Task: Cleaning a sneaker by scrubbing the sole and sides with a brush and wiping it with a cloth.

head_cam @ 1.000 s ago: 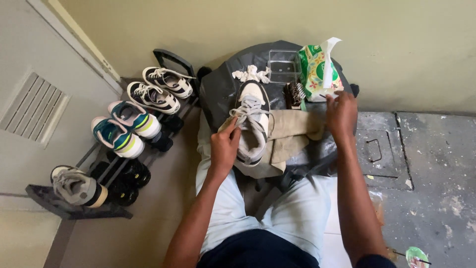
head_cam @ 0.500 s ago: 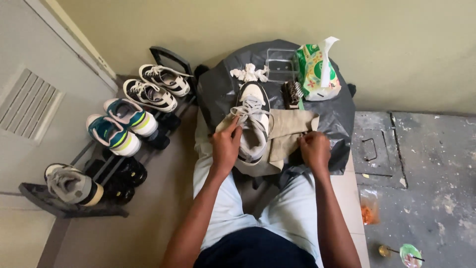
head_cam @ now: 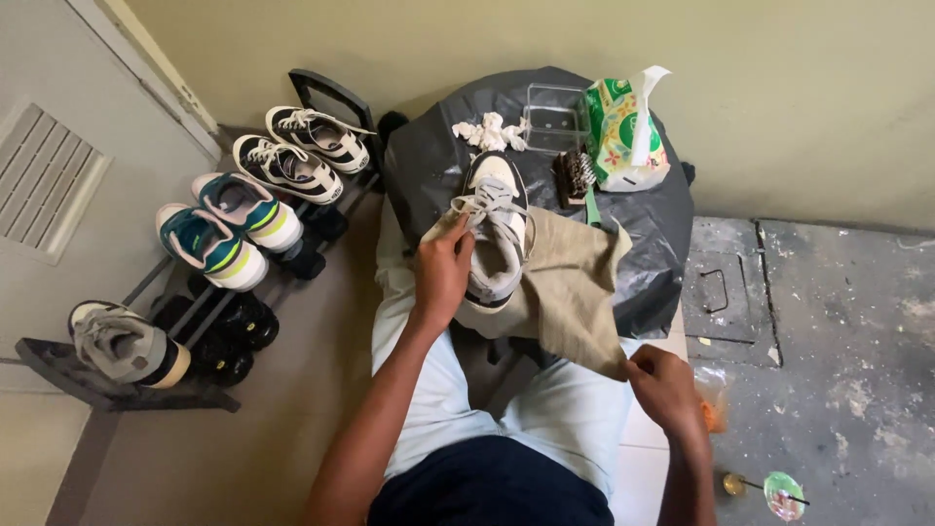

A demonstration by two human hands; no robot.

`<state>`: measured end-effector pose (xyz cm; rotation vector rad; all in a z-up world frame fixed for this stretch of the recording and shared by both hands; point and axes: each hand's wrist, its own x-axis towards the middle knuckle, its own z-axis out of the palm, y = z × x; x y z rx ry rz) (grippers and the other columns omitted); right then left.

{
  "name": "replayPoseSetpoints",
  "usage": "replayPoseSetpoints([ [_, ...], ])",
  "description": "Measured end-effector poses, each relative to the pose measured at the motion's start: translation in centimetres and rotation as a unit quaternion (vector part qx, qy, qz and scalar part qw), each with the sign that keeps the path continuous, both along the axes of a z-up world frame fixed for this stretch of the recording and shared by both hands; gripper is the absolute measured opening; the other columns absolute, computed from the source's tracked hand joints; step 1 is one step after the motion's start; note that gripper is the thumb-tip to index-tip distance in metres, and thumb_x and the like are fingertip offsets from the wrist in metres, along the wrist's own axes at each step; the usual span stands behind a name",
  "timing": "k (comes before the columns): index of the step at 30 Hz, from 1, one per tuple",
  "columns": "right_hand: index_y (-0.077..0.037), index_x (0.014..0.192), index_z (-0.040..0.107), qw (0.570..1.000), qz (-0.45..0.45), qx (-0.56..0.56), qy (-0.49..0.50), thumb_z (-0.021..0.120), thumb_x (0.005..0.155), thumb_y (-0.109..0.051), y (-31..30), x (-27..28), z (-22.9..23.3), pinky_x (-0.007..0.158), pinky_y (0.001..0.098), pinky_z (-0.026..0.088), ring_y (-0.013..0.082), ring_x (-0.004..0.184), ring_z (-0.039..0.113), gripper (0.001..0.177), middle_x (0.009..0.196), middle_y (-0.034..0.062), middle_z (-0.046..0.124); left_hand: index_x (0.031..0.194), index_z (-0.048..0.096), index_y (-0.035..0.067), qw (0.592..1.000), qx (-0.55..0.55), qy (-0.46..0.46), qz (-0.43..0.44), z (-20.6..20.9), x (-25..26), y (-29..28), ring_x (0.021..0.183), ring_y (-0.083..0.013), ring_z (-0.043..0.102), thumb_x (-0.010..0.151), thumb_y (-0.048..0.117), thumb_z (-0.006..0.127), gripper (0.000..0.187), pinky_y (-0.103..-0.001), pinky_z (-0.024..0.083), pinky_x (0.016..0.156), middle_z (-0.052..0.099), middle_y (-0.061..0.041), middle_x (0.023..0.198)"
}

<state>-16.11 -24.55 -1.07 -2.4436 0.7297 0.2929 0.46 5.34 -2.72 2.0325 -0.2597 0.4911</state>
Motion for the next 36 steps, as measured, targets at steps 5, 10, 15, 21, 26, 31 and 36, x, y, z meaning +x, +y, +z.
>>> replayPoseSetpoints([
  [5,0.000,0.100,0.079,1.000,0.018,-0.005,-0.006,0.063,0.097,-0.029,-1.9,2.0,0.6,0.077,0.0470,0.050,0.0377,0.090,0.071,0.033,0.096,0.0216,0.079,0.136,0.064,0.000,0.998,0.016,0.057,0.008,0.3,0.2,0.1,0.055,-0.0184,0.062,0.101,0.012,0.062,0.036,-0.034,0.046,0.043,0.074,-0.020,0.081],
  [10,0.007,0.119,0.070,0.979,-0.031,0.051,-0.195,0.069,0.103,-0.036,-0.3,8.1,2.1,0.089,0.0580,0.049,0.0511,0.106,0.068,0.046,0.106,0.0327,0.072,0.137,0.062,0.000,0.996,0.022,0.081,-0.007,-0.2,0.4,0.0,0.060,-0.0251,0.071,0.105,0.012,0.059,0.035,-0.033,0.052,0.039,0.073,-0.026,0.087],
  [15,0.013,0.104,0.071,0.962,-0.001,0.001,-0.274,0.073,0.090,-0.014,-1.8,12.3,-1.8,0.082,0.0618,0.047,0.0576,0.098,0.065,0.030,0.092,0.0349,0.071,0.135,0.062,-0.003,0.997,0.009,0.080,-0.009,0.2,0.0,0.2,0.063,-0.0298,0.071,0.105,0.010,0.057,0.034,-0.037,0.052,0.039,0.073,-0.028,0.087],
  [21,-0.007,0.085,0.070,0.897,-0.198,0.239,-0.315,0.072,0.094,-0.018,-9.5,12.5,-9.4,0.040,0.0209,0.032,0.0084,0.048,0.044,0.014,0.059,-0.0018,0.045,0.136,0.062,-0.001,0.997,-0.006,0.079,-0.009,-0.3,0.5,0.2,0.066,-0.0295,0.072,0.105,0.011,0.058,0.034,-0.037,0.054,0.041,0.073,-0.027,0.091],
  [26,-0.003,0.096,0.076,0.933,-0.136,0.074,-0.324,0.076,0.099,-0.020,-9.3,12.4,-7.1,0.050,0.0335,0.039,0.0215,0.062,0.053,0.018,0.070,0.0135,0.061,0.136,0.063,-0.001,0.997,-0.003,0.083,-0.005,1.2,-0.1,0.1,0.062,-0.0276,0.071,0.105,0.012,0.058,0.034,-0.035,0.054,0.041,0.073,-0.025,0.088],
  [31,0.007,0.110,0.075,0.945,0.011,-0.028,-0.326,0.074,0.100,-0.028,-6.3,16.6,-2.9,0.074,0.0578,0.050,0.0558,0.091,0.066,0.037,0.092,0.0331,0.070,0.137,0.061,-0.002,0.997,0.009,0.077,-0.010,1.1,0.0,0.1,0.061,-0.0273,0.070,0.105,0.011,0.057,0.035,-0.035,0.051,0.038,0.073,-0.026,0.086],
  [36,-0.002,0.090,0.077,0.977,0.061,-0.140,-0.150,0.077,0.081,-0.017,-4.7,21.0,-4.5,0.068,0.0546,0.057,0.0506,0.083,0.073,0.018,0.078,0.0240,0.074,0.137,0.061,-0.002,0.997,0.014,0.079,-0.012,0.4,0.4,0.1,0.062,-0.0278,0.071,0.105,0.010,0.056,0.034,-0.036,0.053,0.040,0.073,-0.026,0.087],
])
